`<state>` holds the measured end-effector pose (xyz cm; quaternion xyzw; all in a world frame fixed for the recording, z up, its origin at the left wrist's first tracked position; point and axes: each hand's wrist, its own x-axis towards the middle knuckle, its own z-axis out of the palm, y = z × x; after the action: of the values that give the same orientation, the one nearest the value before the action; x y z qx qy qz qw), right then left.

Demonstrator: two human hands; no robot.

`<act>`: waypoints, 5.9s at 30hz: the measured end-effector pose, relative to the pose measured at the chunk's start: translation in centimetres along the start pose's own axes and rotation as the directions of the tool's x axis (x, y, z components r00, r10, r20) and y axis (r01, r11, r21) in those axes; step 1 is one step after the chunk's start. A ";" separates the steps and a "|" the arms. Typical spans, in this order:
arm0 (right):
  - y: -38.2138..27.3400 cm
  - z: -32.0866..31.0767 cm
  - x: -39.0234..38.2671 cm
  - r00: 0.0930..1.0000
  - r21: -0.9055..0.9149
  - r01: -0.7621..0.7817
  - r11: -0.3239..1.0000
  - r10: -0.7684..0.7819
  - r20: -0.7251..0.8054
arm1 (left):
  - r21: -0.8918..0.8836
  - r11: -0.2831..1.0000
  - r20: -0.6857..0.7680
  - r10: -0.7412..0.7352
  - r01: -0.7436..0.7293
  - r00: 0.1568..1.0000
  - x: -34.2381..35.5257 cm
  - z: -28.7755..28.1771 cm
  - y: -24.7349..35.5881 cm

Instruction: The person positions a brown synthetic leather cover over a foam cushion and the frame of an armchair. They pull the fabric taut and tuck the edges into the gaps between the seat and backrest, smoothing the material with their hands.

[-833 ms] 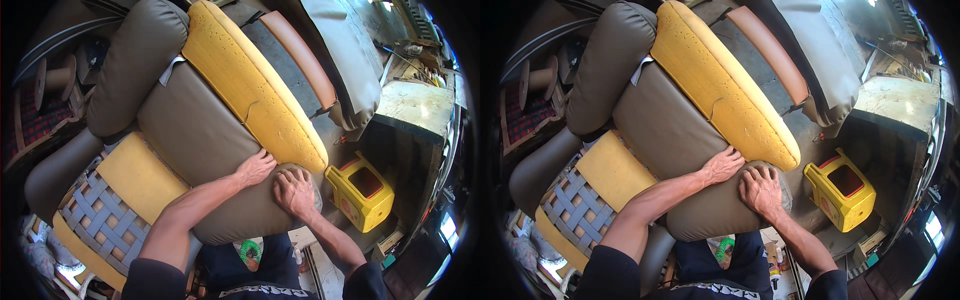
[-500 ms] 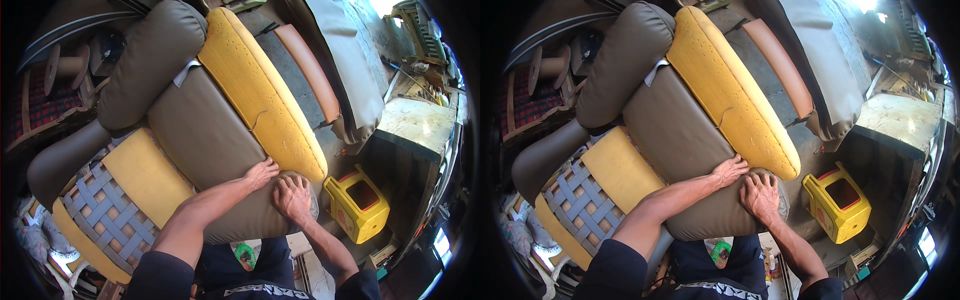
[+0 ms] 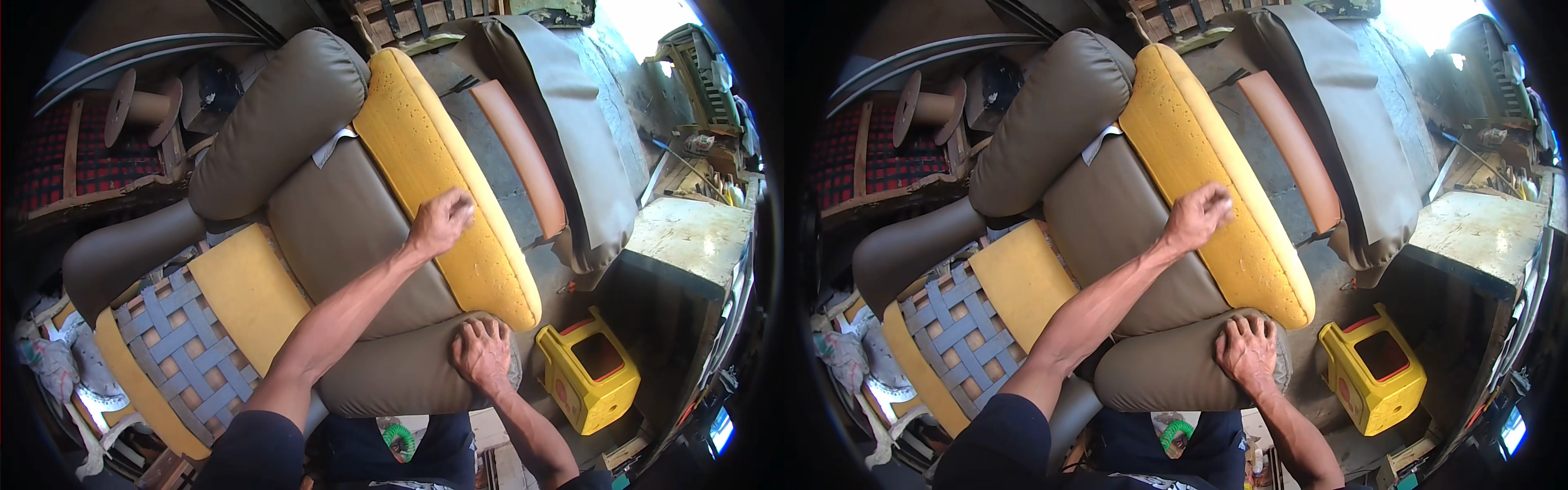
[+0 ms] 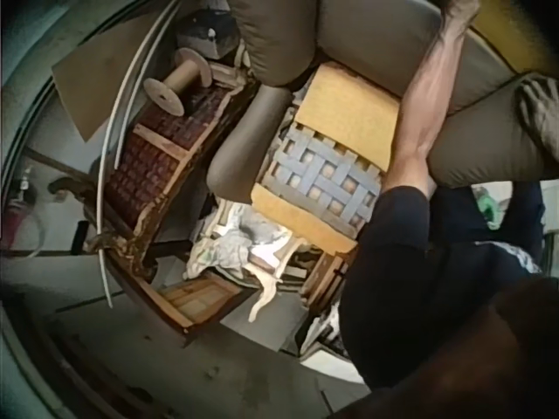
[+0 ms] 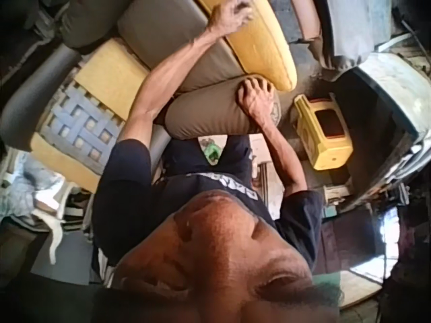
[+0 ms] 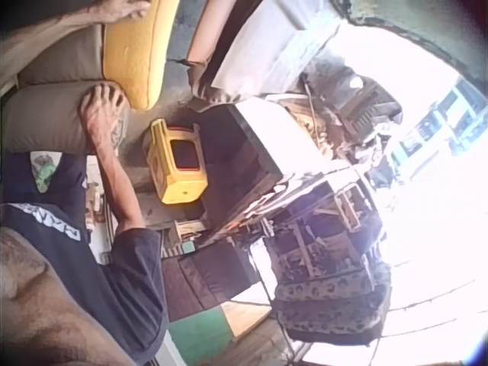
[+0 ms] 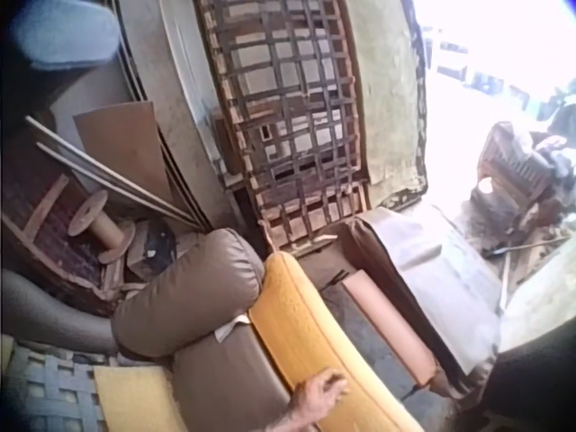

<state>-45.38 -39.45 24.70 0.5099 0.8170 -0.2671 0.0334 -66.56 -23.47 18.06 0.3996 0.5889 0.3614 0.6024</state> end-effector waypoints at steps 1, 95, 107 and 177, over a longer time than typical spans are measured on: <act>0.1 -0.3 -0.1 1.000 0.000 -0.005 1.000 0.005 0.000 | -0.106 0.974 -0.101 0.191 -0.202 0.976 0.6 0.8 1.5; -1.9 1.4 -0.1 0.998 -0.199 0.026 0.980 -0.015 0.061 | -0.691 0.636 -0.429 -0.744 0.344 0.513 -28.5 -11.2 -32.9; -2.4 1.2 -0.3 0.996 -0.195 0.040 0.980 -0.024 0.085 | 0.284 0.858 -0.891 0.071 0.428 0.449 -16.9 -16.4 -20.9; 0.3 0.3 -26.0 0.890 0.454 -0.393 0.800 0.454 -0.030 | -0.070 0.630 -0.234 -0.764 0.773 0.601 -66.3 2.3 -10.8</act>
<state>-32.78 -60.69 32.83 0.6912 0.6014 -0.3929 -0.0785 -67.59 -88.15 36.11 0.0722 0.7788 0.1020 0.6147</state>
